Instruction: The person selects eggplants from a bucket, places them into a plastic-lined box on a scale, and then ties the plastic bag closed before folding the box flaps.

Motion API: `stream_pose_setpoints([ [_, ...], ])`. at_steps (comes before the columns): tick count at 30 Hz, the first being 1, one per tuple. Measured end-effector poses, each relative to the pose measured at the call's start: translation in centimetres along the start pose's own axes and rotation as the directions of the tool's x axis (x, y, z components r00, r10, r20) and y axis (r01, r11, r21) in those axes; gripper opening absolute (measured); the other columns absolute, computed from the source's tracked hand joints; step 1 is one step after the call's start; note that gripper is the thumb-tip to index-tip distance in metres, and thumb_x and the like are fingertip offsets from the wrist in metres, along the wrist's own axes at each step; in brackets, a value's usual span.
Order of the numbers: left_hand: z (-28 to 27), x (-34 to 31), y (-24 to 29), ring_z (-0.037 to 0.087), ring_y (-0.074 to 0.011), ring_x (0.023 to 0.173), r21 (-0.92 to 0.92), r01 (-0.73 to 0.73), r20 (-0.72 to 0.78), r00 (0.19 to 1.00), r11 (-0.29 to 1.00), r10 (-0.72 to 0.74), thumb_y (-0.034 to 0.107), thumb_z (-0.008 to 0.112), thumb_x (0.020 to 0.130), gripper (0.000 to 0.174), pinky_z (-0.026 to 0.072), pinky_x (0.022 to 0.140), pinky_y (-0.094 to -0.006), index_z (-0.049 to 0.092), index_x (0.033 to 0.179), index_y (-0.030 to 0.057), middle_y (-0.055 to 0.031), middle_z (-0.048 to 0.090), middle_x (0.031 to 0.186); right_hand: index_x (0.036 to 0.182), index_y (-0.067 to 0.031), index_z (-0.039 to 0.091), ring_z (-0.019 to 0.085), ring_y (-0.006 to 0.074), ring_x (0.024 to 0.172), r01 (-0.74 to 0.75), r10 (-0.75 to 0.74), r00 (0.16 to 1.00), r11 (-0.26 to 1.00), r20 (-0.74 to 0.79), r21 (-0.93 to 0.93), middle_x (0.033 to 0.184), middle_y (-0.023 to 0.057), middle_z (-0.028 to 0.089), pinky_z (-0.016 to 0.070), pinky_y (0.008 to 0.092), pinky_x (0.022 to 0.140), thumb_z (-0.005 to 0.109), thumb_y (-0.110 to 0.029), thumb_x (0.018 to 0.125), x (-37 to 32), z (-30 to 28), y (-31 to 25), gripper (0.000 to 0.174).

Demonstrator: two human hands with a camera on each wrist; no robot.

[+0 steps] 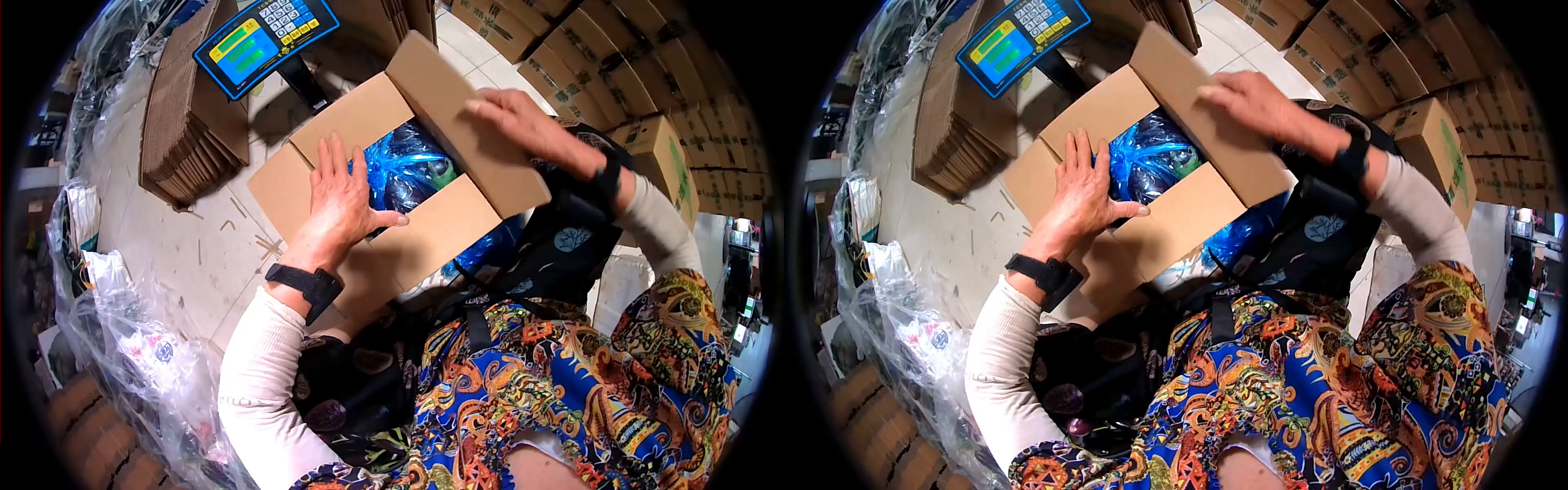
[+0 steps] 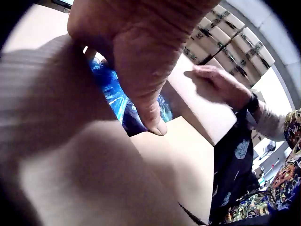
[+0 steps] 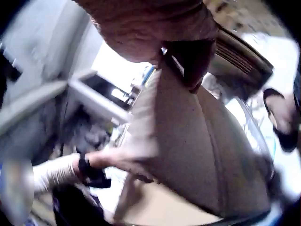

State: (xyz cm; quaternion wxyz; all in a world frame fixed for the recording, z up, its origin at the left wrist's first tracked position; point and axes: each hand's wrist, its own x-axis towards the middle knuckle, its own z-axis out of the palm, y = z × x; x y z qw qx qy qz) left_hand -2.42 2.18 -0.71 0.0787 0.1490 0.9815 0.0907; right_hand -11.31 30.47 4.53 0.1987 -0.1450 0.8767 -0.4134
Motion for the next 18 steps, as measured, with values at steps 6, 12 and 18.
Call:
stream_pose_setpoints([
  [6, -0.1, 0.1, 0.3, 0.015, -0.0512, 0.139, 0.014, 0.001, 0.004, 1.0, 1.0, -0.001, 0.061, 0.082, 0.053, 0.121, 0.0264, 0.107, -0.0588, 0.034, 0.14, -0.0072, -0.0395, 0.019, 0.146, 0.129, -0.0041, 0.052, 0.048, 0.0317, 0.1, 0.567, -0.629, 0.777, 0.71, -0.014, -0.419, 0.103, 0.0161, 0.051, 0.0398, 0.0423, 0.093, 0.056, -0.028, 0.092, -0.9, 6.1, 0.4, 0.044],
  [12, -1.2, -0.7, -1.7, 0.022, -0.0444, 0.14, -0.072, 0.098, -0.264, 0.958, 0.993, -0.114, 0.047, 0.082, 0.061, 0.107, 0.0246, 0.109, -0.0554, 0.034, 0.139, -0.0072, -0.0315, 0.026, 0.148, 0.135, -0.0232, 0.051, 0.029, 0.0395, 0.133, 0.532, -0.616, 0.787, 0.648, 0.036, -0.545, 0.147, 0.0178, 0.031, 0.0353, 0.0527, 0.097, 0.06, -0.041, 0.089, -1.4, 9.9, 2.5, 0.05],
  [18, -1.3, -4.2, -9.3, 0.028, -0.0369, 0.139, -0.794, 0.518, 0.172, 0.694, 0.318, -0.699, 0.035, 0.072, 0.081, 0.082, 0.0248, 0.113, -0.0373, 0.033, 0.139, -0.0075, -0.0225, 0.032, 0.149, 0.136, -0.028, 0.049, 0.019, 0.0467, 0.137, 0.48, -0.512, 0.859, 0.8, 0.007, -0.359, 0.153, 0.0175, 0.02, 0.0263, 0.0629, 0.106, 0.061, -0.049, 0.087, -0.6, 10.8, 4.0, 0.054],
])
